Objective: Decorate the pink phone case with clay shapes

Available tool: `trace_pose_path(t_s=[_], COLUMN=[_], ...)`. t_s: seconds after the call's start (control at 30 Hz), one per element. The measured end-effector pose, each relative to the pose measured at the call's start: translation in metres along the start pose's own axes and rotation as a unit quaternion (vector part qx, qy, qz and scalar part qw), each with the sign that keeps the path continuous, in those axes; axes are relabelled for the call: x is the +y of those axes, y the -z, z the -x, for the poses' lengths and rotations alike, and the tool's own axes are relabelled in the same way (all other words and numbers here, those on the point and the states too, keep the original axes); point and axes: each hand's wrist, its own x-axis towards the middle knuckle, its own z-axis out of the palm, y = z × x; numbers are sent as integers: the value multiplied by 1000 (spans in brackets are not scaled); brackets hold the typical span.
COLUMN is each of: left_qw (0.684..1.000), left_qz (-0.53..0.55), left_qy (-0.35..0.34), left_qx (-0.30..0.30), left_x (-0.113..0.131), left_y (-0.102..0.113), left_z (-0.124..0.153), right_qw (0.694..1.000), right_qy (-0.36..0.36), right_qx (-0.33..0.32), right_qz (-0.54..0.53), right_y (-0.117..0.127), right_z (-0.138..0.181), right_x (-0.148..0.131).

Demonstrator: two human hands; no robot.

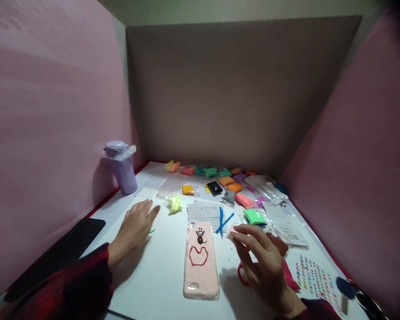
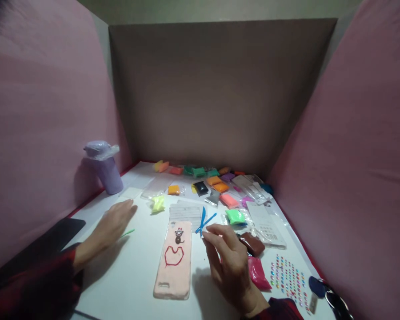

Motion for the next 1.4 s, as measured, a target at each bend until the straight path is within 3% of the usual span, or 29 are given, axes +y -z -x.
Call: trace_pose_path(t_s=[0.17,0.27,0.33,0.4,0.5,0.57,0.63,0.7,0.77,0.87,0.93,1.1,1.17,1.23,1.3,1.4], left_qw=[999,994,991,991,991,991,991,990,989,987,990,994,994,994,990,980], left_qz=[-13,-38,-56,-72,-104,-107,-108,-104,-87,-73,-68,-84,-84,-83,-81,-73], left_qy=[-19,-84,-104,-87,-3,11,11,-8,-72,-126,-110,-14,-16,-31,-98,-181], left_qx=[-42,-60,-64,-76,-84,-83,-84,-94,-98,-63,-62,-63,-64,-69,-54,27], left_x=[20,15,8,1,-5,-6,-4,1,7,10,9,2,1,0,-1,-1], left_y=[-33,-43,-47,-47,-41,-35,-32,-31,-34,-40,-42,-37,-36,-38,-45,-55], left_z=[43,83,94,83,38,14,13,38,73,106,96,22,19,41,78,121], right_qw=[1000,1000,1000,1000,1000,1000,1000,1000,1000,1000,1000,999,999,999,999,999], right_qy=[-17,-20,-18,-17,-16,-13,-14,-17,-18,-18,-21,-26,-24,-25,-26,-22], right_qx=[4,7,5,0,3,6,3,0,-1,-5,-11,-12,-10,-14,-21,-25], right_qz=[-4,-10,-14,-20,-23,-22,-22,-22,-22,-20,-20,-23,-25,-29,-33,-34], right_y=[0,0,-1,-1,-2,-2,-2,-1,0,0,-1,-1,-1,-1,-1,-3], right_z=[0,-1,-1,-1,0,0,0,-1,-1,-2,-2,-2,-3,-3,-3,-3], right_x=[-2,-1,0,0,1,1,0,0,0,-1,-2,-2,-3,-3,-3,-4])
